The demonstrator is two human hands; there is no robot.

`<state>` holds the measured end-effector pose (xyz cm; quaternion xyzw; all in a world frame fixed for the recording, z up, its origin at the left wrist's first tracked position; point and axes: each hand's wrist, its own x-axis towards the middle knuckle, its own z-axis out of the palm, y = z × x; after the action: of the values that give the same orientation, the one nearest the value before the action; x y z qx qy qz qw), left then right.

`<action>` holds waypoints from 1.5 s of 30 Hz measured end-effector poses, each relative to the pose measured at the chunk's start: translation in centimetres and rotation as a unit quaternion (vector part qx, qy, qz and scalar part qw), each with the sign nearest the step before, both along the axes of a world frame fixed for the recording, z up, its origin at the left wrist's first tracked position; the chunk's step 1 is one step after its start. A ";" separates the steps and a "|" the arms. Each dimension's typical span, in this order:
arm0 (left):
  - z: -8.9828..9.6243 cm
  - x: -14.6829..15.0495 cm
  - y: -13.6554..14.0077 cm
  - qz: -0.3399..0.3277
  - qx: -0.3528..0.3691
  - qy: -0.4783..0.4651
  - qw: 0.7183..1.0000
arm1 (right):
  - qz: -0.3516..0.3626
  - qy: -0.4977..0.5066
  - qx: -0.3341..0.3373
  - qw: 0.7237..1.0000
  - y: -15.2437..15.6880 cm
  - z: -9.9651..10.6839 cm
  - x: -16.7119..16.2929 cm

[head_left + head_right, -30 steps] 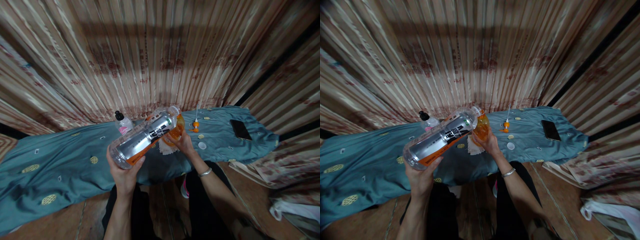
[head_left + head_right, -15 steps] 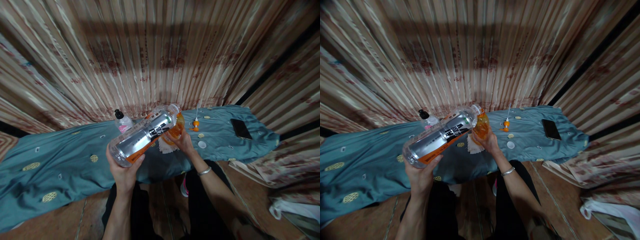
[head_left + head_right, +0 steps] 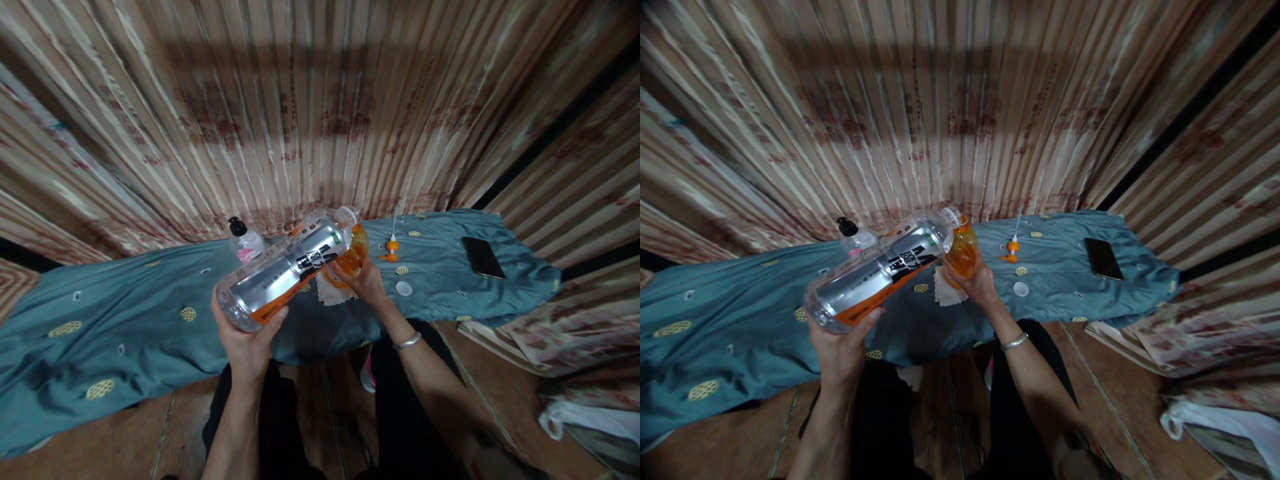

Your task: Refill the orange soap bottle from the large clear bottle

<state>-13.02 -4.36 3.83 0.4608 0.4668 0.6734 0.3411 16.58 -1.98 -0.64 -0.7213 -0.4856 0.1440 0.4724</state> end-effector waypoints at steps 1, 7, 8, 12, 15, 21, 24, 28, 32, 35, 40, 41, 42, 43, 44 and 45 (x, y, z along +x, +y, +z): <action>0.1 0.0 0.0 0.001 0.002 -0.001 1.000 | 0.002 0.003 0.000 1.000 0.0 0.0 0.0; 0.4 0.1 0.2 0.011 -0.014 -0.007 1.000 | 0.008 0.006 0.004 1.000 0.1 0.1 0.1; 0.4 0.1 0.3 0.012 -0.013 -0.004 1.000 | 0.009 0.008 0.006 1.000 0.1 0.1 0.1; 0.3 0.0 0.3 0.015 0.002 0.014 1.000 | 0.016 0.013 0.022 1.000 0.1 0.0 0.1; 0.2 0.0 0.3 0.018 0.015 0.017 1.000 | 0.026 0.012 0.035 0.999 0.2 -0.2 0.2; 0.4 0.0 0.3 0.018 0.035 0.031 0.999 | 0.021 0.007 0.027 0.999 0.3 -0.7 0.3; 0.4 0.0 0.3 0.018 0.037 0.035 0.999 | 0.021 0.012 0.036 0.999 0.4 -1.0 0.3; 0.3 0.0 0.3 0.018 0.028 0.034 0.999 | 0.017 0.022 0.047 0.999 0.5 -1.1 0.2; 0.3 -0.1 0.3 0.021 0.018 0.030 0.999 | 0.022 0.025 0.040 0.999 0.4 -0.8 0.2; 0.3 -0.1 0.2 0.021 0.013 0.029 0.999 | 0.023 0.028 0.033 0.999 0.3 -0.4 0.1; 0.4 0.0 0.2 0.023 0.015 0.030 0.999 | 0.018 0.030 0.029 0.999 0.1 0.0 -0.1; 0.5 0.0 0.1 0.023 0.015 0.028 0.999 | 0.018 0.030 0.030 0.999 0.1 0.1 -0.2; 0.5 0.0 0.1 0.019 0.013 0.025 0.999 | 0.019 0.030 0.031 0.999 0.1 0.1 -0.2; 0.6 0.0 0.1 0.017 0.011 0.022 1.000 | 0.021 0.030 0.031 0.999 0.1 0.2 -0.3; 0.6 0.0 0.1 0.016 0.008 0.020 1.000 | 0.022 0.029 0.031 0.999 0.2 0.2 -0.3; 0.6 0.0 0.1 0.016 0.007 0.020 1.000 | 0.023 0.028 0.030 0.999 0.2 0.3 -0.4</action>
<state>-13.03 -4.24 4.45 0.4687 0.4765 0.6726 0.3175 16.21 -1.81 -0.35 -0.6912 -0.4927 0.1603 0.5038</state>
